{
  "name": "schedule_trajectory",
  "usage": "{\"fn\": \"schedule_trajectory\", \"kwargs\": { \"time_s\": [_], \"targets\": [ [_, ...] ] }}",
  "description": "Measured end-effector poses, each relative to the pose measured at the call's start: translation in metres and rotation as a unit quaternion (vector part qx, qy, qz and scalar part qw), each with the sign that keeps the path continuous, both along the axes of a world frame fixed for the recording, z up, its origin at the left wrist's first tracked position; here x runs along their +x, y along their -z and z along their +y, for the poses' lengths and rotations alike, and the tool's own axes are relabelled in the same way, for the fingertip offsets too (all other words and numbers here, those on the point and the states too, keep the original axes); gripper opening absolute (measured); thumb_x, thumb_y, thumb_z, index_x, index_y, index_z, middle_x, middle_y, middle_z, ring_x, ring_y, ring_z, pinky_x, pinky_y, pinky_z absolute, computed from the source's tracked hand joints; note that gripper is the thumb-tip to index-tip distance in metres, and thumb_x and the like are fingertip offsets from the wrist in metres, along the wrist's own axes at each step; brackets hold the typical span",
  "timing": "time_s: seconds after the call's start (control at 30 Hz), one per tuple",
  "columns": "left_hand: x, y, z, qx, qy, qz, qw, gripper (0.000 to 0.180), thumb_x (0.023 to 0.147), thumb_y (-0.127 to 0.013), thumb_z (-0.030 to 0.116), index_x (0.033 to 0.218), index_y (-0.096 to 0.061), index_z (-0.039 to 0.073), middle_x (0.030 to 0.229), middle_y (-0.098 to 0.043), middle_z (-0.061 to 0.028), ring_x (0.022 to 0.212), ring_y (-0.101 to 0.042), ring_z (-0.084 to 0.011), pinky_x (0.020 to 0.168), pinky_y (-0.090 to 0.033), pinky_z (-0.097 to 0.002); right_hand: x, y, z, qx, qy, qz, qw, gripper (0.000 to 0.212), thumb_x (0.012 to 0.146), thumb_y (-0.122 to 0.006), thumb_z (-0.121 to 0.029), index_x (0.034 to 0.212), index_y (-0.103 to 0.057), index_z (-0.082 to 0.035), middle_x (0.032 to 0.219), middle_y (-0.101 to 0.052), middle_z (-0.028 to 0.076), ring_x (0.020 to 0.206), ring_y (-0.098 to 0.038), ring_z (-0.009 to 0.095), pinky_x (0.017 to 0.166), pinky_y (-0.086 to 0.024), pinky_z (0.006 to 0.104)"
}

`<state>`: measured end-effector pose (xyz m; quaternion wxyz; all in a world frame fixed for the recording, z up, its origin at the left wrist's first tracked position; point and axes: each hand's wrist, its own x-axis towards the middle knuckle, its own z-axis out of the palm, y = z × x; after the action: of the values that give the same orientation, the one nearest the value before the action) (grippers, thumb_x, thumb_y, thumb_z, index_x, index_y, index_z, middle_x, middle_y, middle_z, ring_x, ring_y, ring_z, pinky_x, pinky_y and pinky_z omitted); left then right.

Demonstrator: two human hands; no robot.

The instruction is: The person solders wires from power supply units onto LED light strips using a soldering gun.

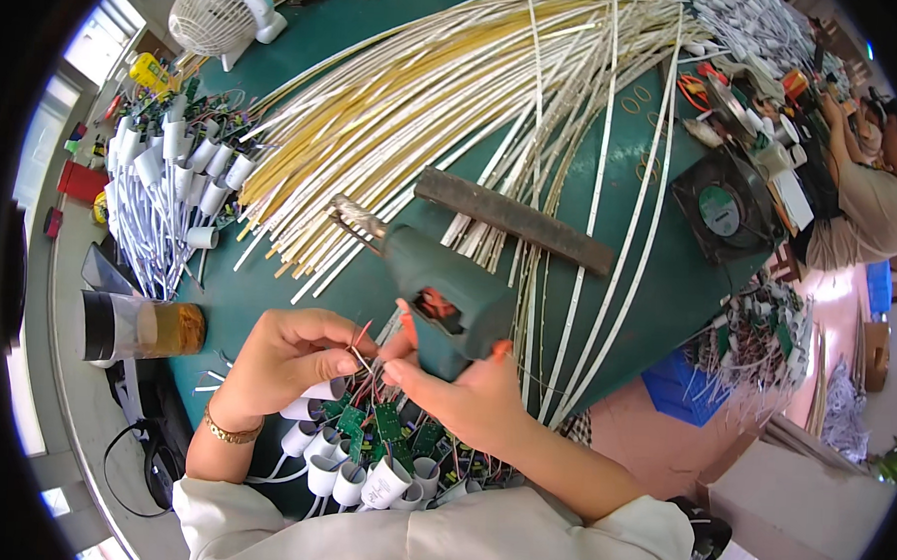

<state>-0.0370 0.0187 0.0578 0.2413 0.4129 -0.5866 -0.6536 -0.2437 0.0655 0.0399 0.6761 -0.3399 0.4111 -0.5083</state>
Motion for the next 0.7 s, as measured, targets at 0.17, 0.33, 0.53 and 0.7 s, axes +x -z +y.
{"fn": "schedule_trajectory", "kwargs": {
  "time_s": [0.17,0.33,0.53,0.7],
  "targets": [
    [-0.001,0.015,-0.001,0.029,-0.003,0.018,0.999,0.018,0.091,-0.066,0.013,0.097,-0.064,-0.004,0.085,-0.065,-0.0041,0.076,-0.056,-0.0090,0.070,-0.047,-0.0230,0.001,0.013,-0.001,-0.071,-0.032,0.028,0.997,0.048,0.085,-0.066,0.002,0.128,-0.044,0.002,0.096,-0.064,0.012,0.087,-0.065,0.018,0.074,-0.055,0.0304],
    [-0.003,0.016,0.005,-0.034,0.031,-0.044,0.998,0.013,0.095,-0.060,0.011,0.094,-0.061,-0.002,0.084,-0.061,-0.0013,0.072,-0.050,-0.0064,0.064,-0.043,-0.0217,0.003,0.016,-0.001,-0.062,-0.022,0.021,0.998,0.048,0.085,-0.067,0.001,0.128,-0.046,0.003,0.098,-0.063,0.012,0.089,-0.064,0.017,0.079,-0.055,0.0315],
    [-0.005,0.008,0.009,-0.101,0.090,-0.053,0.989,0.010,0.094,-0.060,0.009,0.095,-0.059,-0.001,0.082,-0.059,-0.0019,0.072,-0.050,-0.0074,0.064,-0.044,-0.0227,0.004,0.009,-0.002,-0.060,-0.023,0.040,0.997,0.030,0.084,-0.066,0.004,0.110,-0.053,0.001,0.093,-0.062,0.005,0.081,-0.060,0.009,0.072,-0.051,0.0251],
    [-0.007,-0.001,0.011,-0.095,0.088,-0.090,0.987,0.007,0.092,-0.060,0.005,0.094,-0.058,-0.001,0.082,-0.061,-0.0073,0.072,-0.055,-0.0142,0.066,-0.046,-0.0266,0.002,0.009,-0.004,-0.096,-0.038,0.053,0.993,0.028,0.083,-0.066,0.005,0.109,-0.055,0.001,0.092,-0.061,0.006,0.081,-0.060,0.010,0.069,-0.052,0.0250]
  ]
}}
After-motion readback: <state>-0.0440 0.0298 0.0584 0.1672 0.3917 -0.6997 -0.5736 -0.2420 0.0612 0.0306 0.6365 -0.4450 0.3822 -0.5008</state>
